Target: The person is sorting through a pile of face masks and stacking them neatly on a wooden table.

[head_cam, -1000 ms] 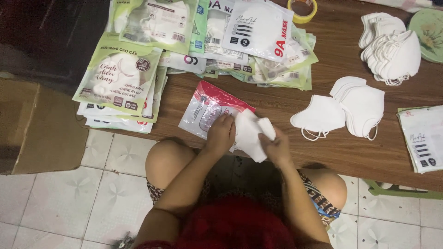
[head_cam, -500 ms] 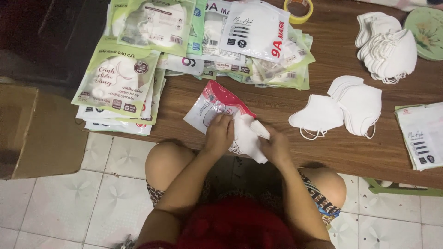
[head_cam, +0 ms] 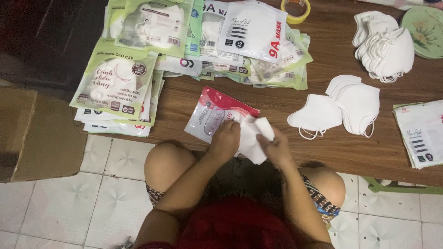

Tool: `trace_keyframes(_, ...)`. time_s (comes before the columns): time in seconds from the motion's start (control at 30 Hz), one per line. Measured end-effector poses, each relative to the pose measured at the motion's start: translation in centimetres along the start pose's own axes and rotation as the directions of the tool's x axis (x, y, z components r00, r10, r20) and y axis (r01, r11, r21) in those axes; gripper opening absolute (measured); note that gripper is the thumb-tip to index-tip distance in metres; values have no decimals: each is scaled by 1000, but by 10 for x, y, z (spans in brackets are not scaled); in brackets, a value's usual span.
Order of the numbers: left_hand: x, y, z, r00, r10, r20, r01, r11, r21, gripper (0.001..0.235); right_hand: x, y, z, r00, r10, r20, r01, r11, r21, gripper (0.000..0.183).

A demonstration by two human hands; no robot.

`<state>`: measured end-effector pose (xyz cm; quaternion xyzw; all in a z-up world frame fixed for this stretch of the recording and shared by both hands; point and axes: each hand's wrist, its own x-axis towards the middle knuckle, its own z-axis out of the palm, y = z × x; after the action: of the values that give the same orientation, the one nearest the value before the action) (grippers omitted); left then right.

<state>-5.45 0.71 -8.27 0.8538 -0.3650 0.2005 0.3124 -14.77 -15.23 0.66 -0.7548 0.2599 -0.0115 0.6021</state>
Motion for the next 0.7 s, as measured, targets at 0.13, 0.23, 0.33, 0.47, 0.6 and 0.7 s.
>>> trace_keyframes(0.13, 10, 7, -11, 997, 48, -55, -49, 999, -9, 17, 6, 26, 18, 999, 48, -24, -43, 986, 162, 44)
trace_keyframes(0.23, 2, 5, -2, 998, 59, -15, -60, 997, -43, 14, 9, 29, 24, 993, 118, -20, -110, 967, 231, 46)
trace_keyframes(0.33, 11, 10, -19, 998, 66, -3, -66, 995, -76, 15, 19, 44, 23, 992, 120, -49, -103, 960, 261, 44)
trace_keyframes(0.47, 25, 22, -44, 1000, -21, 19, 24, 983, -180, 15, 21, 45, 21, 990, 118, -83, -93, 963, 254, 44)
trace_keyframes(0.6, 15, 20, -22, 998, 29, -48, -37, 986, -165, 17, 20, 40, 32, 984, 167, -54, -141, 935, 324, 40)
trace_keyframes(0.7, 7, 16, -8, 993, 87, -76, -96, 987, -128, 19, 19, 35, 39, 985, 161, -59, -132, 933, 336, 39)
